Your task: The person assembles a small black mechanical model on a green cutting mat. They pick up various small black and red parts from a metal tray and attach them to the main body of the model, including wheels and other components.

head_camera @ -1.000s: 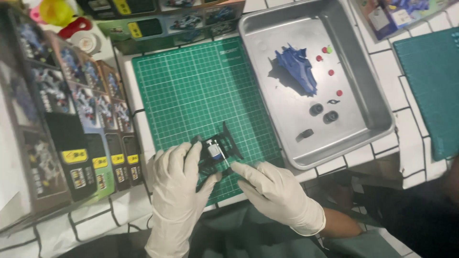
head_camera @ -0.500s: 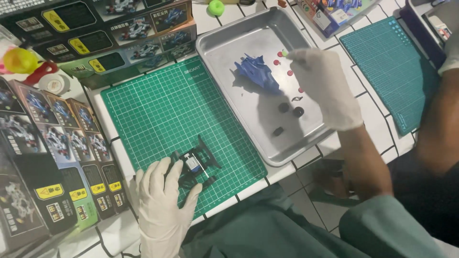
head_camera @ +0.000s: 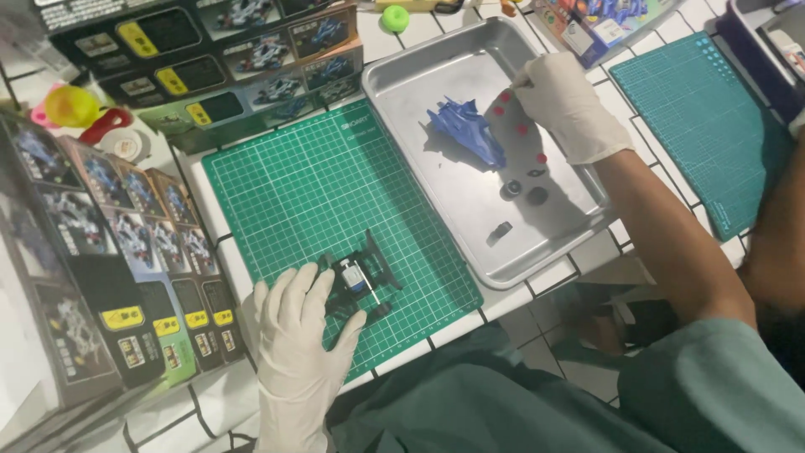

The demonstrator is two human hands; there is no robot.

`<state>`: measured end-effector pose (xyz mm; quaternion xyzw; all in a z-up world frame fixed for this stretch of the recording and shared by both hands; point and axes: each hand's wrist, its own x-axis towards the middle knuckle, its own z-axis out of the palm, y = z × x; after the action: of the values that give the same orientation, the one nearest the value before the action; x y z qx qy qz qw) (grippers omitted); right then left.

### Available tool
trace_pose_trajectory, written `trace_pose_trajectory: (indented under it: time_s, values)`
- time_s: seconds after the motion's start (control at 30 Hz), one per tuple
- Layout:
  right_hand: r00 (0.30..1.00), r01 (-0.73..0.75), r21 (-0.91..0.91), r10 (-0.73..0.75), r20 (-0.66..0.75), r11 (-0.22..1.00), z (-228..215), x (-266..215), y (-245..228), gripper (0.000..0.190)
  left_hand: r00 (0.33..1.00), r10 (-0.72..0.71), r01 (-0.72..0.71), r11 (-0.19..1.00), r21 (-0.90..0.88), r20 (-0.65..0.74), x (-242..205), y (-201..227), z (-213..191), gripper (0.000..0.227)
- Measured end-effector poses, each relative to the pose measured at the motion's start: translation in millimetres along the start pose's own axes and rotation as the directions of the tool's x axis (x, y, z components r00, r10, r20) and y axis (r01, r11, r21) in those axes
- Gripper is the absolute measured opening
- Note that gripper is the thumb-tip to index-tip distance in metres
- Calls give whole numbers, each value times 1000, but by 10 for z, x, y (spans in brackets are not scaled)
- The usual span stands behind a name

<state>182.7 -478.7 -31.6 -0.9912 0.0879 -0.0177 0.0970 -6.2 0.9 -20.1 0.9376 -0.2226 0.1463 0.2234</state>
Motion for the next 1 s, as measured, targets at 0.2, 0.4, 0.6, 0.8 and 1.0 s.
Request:
trace_pose_trajectory:
  time_s: [0.2,0.4,0.6,0.8,1.0]
  values:
    - [898,364,-24,-357,-257,931,-451,-545,-769,29,999,31,-35,995,88,44,16,29,-114,58]
    - [907,380,528,-417,-53,760,-911,-1352,-2191,14,991,86,-79,995,67,-104,26,140,-161,41]
    - [634,672,468,-773,38,574,-164,-1368,-2366,13,992,34,-26,997,69,-121,-49,149,-46,40]
    - [664,627,511,-746,45,589,-26,-1409,-2375,7,993,16,-9,998,56,-119,-77,110,55,39]
    - [658,622,537,-752,36,570,31,-1412,-2363,7,994,13,0,993,117,-113,-79,103,72,36]
